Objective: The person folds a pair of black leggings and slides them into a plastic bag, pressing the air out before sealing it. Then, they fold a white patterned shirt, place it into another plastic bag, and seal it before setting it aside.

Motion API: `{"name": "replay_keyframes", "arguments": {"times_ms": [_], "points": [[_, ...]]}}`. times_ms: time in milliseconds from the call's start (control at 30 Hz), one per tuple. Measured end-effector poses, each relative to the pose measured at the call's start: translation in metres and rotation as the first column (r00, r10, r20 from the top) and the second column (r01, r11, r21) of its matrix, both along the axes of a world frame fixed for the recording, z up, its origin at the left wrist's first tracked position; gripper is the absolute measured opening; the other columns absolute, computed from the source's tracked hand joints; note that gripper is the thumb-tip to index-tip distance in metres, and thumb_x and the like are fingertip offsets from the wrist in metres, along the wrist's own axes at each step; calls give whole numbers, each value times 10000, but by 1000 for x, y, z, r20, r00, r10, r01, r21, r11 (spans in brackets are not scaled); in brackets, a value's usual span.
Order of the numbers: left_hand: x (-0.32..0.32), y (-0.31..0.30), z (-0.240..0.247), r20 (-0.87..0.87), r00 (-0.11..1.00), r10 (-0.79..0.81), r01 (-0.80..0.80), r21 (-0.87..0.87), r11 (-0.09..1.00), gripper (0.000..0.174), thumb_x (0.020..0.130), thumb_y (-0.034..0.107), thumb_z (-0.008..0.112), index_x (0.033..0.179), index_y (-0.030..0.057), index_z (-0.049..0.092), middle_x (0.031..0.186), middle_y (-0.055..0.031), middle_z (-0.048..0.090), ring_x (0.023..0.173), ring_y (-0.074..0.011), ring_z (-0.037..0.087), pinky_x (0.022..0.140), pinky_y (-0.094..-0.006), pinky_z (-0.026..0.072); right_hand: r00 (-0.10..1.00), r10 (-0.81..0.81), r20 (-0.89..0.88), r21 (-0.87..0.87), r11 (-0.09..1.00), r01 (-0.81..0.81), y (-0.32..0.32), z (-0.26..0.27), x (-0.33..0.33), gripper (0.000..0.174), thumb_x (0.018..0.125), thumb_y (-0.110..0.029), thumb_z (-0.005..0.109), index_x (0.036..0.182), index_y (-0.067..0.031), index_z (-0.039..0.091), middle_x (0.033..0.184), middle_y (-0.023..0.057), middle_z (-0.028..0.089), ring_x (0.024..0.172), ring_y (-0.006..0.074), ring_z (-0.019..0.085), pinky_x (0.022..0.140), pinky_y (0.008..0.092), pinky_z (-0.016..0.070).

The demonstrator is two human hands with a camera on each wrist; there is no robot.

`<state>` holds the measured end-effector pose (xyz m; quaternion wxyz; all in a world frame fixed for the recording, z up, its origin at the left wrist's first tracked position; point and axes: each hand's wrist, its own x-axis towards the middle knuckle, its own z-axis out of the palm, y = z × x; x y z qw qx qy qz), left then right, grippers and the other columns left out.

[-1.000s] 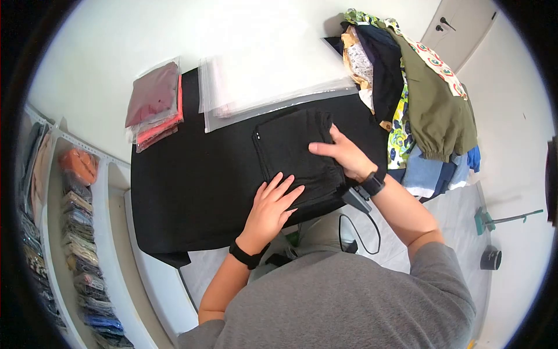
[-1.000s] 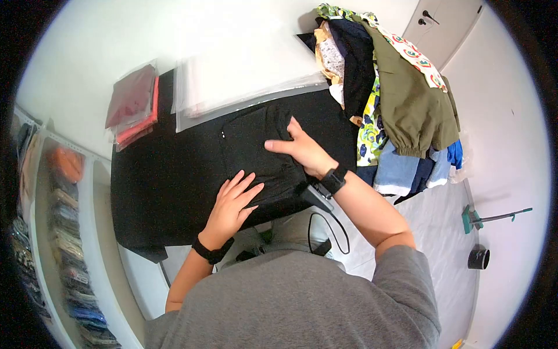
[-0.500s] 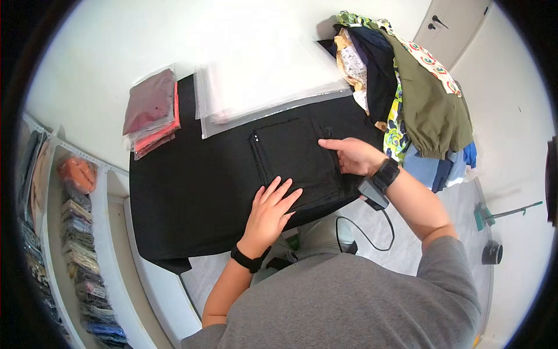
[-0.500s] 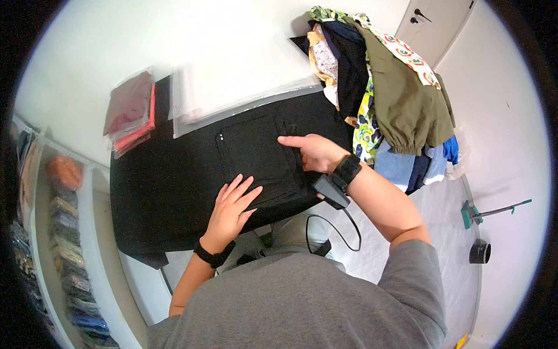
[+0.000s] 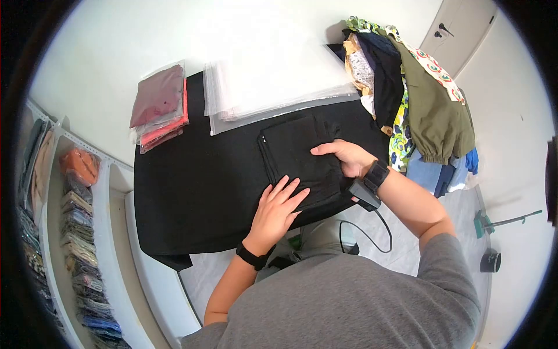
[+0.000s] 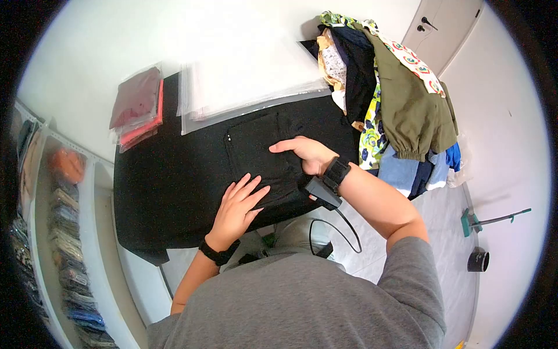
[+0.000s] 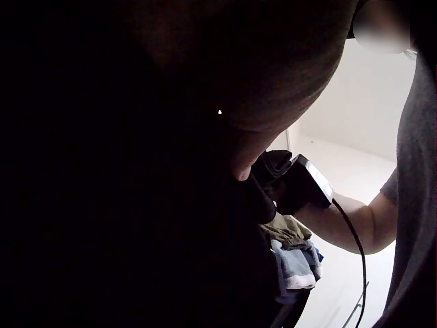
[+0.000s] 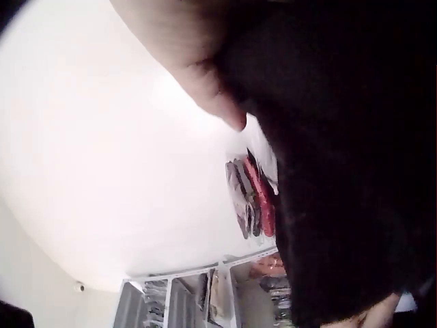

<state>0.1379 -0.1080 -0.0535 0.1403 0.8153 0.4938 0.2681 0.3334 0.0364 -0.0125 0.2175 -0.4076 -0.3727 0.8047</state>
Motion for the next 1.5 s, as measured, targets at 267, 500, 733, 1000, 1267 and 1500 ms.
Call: {"name": "replay_keyframes", "arguments": {"times_ms": [267, 500, 733, 1000, 1267, 1500], "points": [[0, 0, 2, 0, 1000, -1, 1, -5, 1000, 495, 758, 131, 656, 1240, 167, 547, 1362, -83, 442, 1296, -295, 357, 1041, -491, 285, 992, -123, 42, -50, 991, 125, 12, -11, 3, 363, 752, -51, 658, 1088, 59, 574, 1040, 173, 631, 930, 269, 614, 853, 385, 485], [-12, 4, 9, 89, 990, -106, 112, -70, 991, 482, 772, 205, 671, 1231, 116, 550, 1349, -133, 448, 1300, -304, 355, 1044, -475, 295, 979, 81, 187, 329, 934, -140, 1, -8, 6, 458, 738, -21, 652, 1164, 77, 518, 1122, 169, 600, 955, 255, 594, 875, 329, 465], [-110, 93, 98, 28, 975, 218, -220, 178, 959, 288, 828, 138, 608, 1087, 11, 590, 1102, -159, 601, 1064, -300, 552, 934, -365, 417, 908, -397, -134, 12, 915, 402, -50, -6, 35, 333, 815, -114, 623, 1104, 36, 559, 1043, 137, 636, 918, 269, 628, 839, 357, 506], [-151, 212, 24, -433, 773, 464, -408, 222, 886, 193, 769, 163, 576, 917, 49, 621, 978, -146, 638, 926, -320, 610, 749, -449, 496, 614, -679, -403, -127, 706, 697, -51, -60, 60, 281, 848, -54, 577, 1113, 39, 556, 1110, 141, 611, 991, 265, 603, 876, 376, 494], [-152, 221, 21, -539, 646, 541, -332, 439, 835, 111, 747, 101, 551, 693, 70, 643, 700, -122, 637, 704, -286, 645, 604, -405, 503, 645, -630, -432, -93, 742, 664, -49, -54, 56, 354, 847, -39, 584, 1179, 51, 502, 1166, 142, 577, 1021, 271, 587, 912, 384, 475], [-117, 195, 42, -544, 647, 534, -294, 468, 833, 78, 754, 92, 552, 808, 45, 582, 657, -107, 621, 631, -271, 637, 539, -411, 484, 630, -634, -449, -98, 736, 670, -52, -54, 58, 349, 839, -34, 585, 1170, 46, 511, 1146, 137, 587, 1006, 271, 593, 899, 380, 480]]}}
